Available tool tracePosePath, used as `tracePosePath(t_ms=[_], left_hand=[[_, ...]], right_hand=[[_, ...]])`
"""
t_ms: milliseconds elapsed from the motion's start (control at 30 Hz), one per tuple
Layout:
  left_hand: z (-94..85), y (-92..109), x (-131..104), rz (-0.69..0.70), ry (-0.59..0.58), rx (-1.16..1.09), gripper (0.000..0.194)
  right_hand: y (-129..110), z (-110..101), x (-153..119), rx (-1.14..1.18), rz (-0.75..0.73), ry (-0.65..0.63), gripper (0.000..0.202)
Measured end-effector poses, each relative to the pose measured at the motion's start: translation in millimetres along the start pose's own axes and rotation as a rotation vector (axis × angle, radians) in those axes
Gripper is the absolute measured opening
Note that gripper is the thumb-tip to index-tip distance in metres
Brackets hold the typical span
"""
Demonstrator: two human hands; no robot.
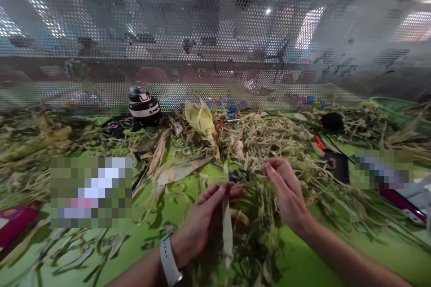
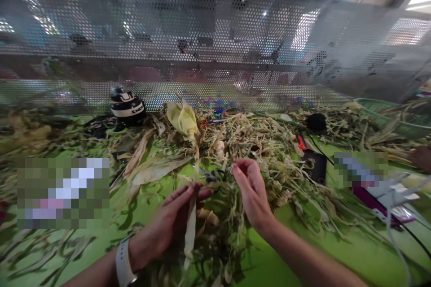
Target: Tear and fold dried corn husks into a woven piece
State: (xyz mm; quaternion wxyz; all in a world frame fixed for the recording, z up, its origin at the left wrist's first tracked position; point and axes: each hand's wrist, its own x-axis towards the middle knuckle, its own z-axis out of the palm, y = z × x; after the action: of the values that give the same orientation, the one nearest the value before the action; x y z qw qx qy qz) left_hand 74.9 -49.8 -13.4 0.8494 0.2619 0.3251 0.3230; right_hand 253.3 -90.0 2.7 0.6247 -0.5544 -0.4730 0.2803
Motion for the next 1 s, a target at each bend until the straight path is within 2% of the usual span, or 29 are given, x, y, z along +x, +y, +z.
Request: tracePosePath(t_ms=[33,133,200,367,533,667,767,833,900,1000], left_hand=[[-0.2,-0.1,1.2,0.032,0.02,-0.012,0.023],[0.2,-2.9,2.1,0.056,0.052,-0.044,0.024],[1.8,-5.2,0.8,0.044,0.062,-0.029,0.024],[5.8,-5.8,-2.2,0.079,0.052,0.059,0.028],[6.0,-2.5,-1.5,0.098,0.061,0.063,0.028],[6.9,-2.3,-2.2,0.113,0.048,0.094,0.028],[6.4,-1.6,-2.4,0.113,0.028,0.114,0.029],[4.8,-0.2,-1.7,0.118,0.024,0.101,0.03],[2.9,1.5,-0.7,0.135,0.026,0.082,0.03],[1.7,3.8,0.1,0.126,0.016,0.116,0.032]], right_hand=[[-2.1,0.7,-3.4,-0.09,-0.026,-0.092,0.026],[-5.4,9.5,-16.6,-0.278,-0.055,-0.511,0.04],[-3.6,17.7,-23.7,-0.27,-0.004,-0.662,0.04],[5.9,26.9,-26.7,-0.136,0.165,-0.666,0.035],[5.7,20.3,-20.8,-0.073,0.234,-0.798,0.033],[3.5,18.6,-19.4,-0.075,0.217,-0.857,0.034],[3.1,16.9,-19.3,-0.114,0.194,-0.863,0.035],[2.0,13.2,-18.4,-0.155,0.135,-0.819,0.036],[-0.6,8.0,-15.7,-0.243,-0.054,-0.647,0.033],[-4.7,2.0,-8.7,-0.472,-0.447,-0.314,0.013]])
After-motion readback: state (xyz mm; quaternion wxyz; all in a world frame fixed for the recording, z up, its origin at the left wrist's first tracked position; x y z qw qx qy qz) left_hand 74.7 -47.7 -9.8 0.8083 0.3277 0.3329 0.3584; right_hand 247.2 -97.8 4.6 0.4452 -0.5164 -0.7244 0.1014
